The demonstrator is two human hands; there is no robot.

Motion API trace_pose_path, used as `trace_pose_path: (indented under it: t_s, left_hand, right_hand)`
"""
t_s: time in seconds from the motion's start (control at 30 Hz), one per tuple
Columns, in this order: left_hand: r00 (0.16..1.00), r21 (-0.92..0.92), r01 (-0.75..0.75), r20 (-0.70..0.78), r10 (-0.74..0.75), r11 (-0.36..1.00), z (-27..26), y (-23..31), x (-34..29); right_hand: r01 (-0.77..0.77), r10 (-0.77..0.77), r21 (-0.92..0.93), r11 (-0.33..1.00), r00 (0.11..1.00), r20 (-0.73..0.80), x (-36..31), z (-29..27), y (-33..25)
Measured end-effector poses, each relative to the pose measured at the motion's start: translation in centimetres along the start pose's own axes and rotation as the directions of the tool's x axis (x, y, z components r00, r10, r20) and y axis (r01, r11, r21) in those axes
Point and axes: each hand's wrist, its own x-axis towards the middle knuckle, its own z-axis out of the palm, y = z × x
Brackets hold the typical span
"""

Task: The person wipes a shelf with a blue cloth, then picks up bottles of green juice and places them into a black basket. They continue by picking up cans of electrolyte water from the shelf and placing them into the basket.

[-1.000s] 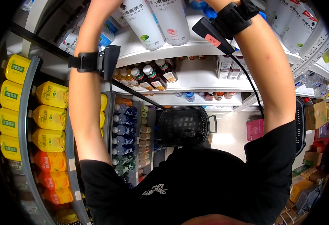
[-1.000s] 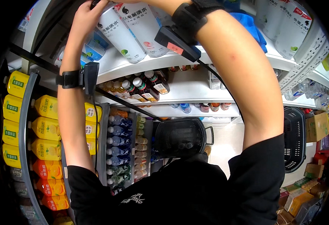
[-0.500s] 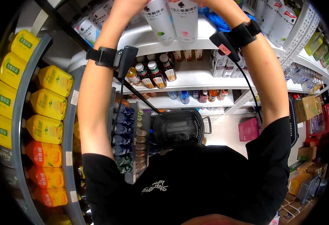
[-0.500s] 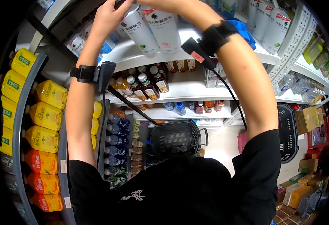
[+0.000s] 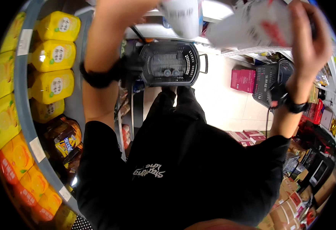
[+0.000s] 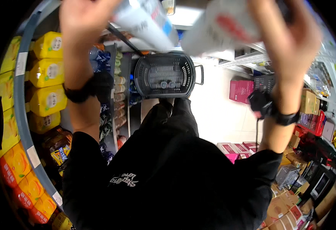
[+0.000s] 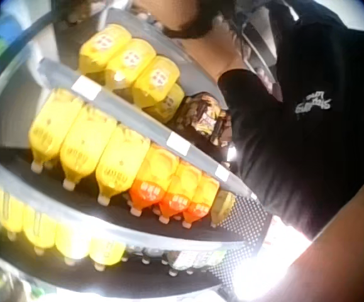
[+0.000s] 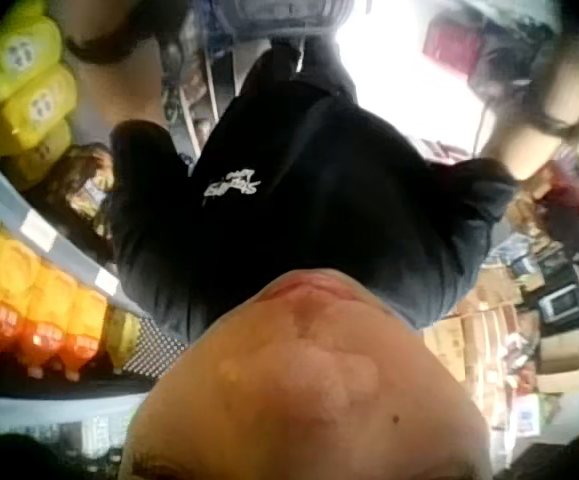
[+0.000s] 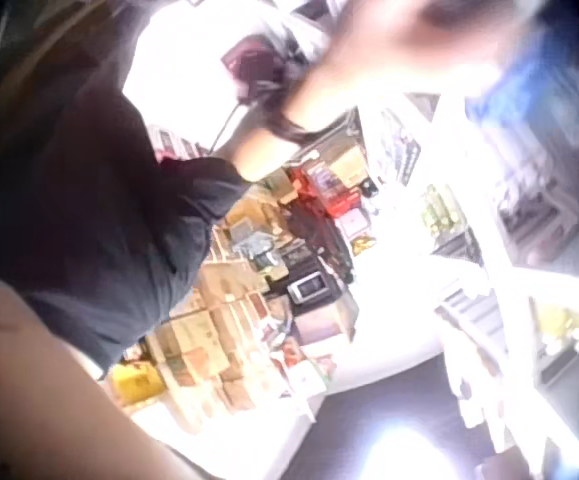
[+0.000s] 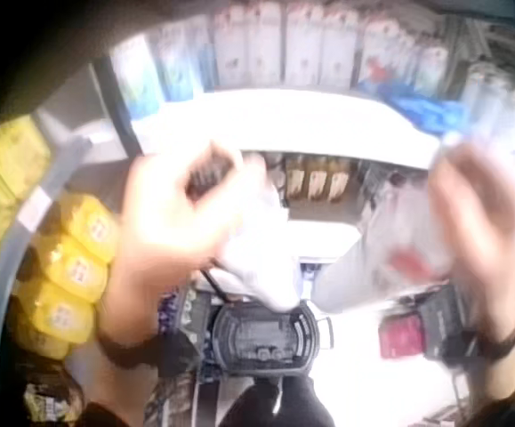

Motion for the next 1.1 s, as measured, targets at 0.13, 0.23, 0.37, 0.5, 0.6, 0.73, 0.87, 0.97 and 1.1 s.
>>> trace_pose_path:
  t_s: [0.13, 0.23, 0.37, 0.5, 0.6, 0.73, 0.87, 0.97, 1.1]
  left_hand:
    - [0.930, 0.270, 0.250, 0.200, -0.308, 0.930, 4.9, -8.9, -10.9]
    - [0.855, 0.307, 0.393, 0.223, -0.467, 0.867, 8.5, -15.9, -20.2]
    - [0.719, 0.359, 0.559, 0.240, -0.652, 0.748, 13.6, -26.4, -32.5]
    - [0.689, 0.466, 0.554, 0.208, -0.694, 0.690, 17.9, -36.0, -42.2]
    - [0.640, 0.522, 0.588, 0.168, -0.750, 0.618, 20.2, -41.6, -47.5]
    - [0.502, 0.550, 0.628, 0.254, -0.827, 0.551, 22.3, -45.6, -54.0]
    - [0.348, 0.591, 0.625, 0.373, -0.860, 0.510, 24.0, -49.0, -57.2]
    - [0.197, 0.634, 0.604, 0.469, -0.861, 0.483, 25.6, -51.4, -59.0]
    - [0.080, 0.688, 0.505, 0.564, -0.822, 0.521, 27.8, -53.9, -61.2]
  right_hand:
    - [-0.271, 0.251, -0.006, 0.963, 0.880, 0.402, -11.2, 10.7, 0.8]
    - [-0.315, 0.266, -0.005, 0.949, 0.793, 0.548, -19.3, 19.0, 3.5]
    - [-0.539, 0.443, -0.097, 0.837, 0.562, 0.699, -32.4, 29.1, 9.5]
    - [-0.583, 0.516, -0.211, 0.785, 0.426, 0.743, -43.5, 37.3, 13.5]
    - [-0.638, 0.600, -0.274, 0.720, 0.373, 0.708, -50.5, 42.2, 16.4]
    - [-0.598, 0.628, -0.429, 0.676, 0.165, 0.760, -57.4, 46.6, 17.6]
    - [-0.521, 0.570, -0.462, 0.718, 0.059, 0.819, -61.6, 50.5, 18.5]
    - [-0.473, 0.464, -0.399, 0.786, 0.023, 0.886, -63.7, 52.5, 19.0]
    - [-0.405, 0.403, -0.345, 0.847, 0.064, 0.913, -67.8, 55.3, 21.1]
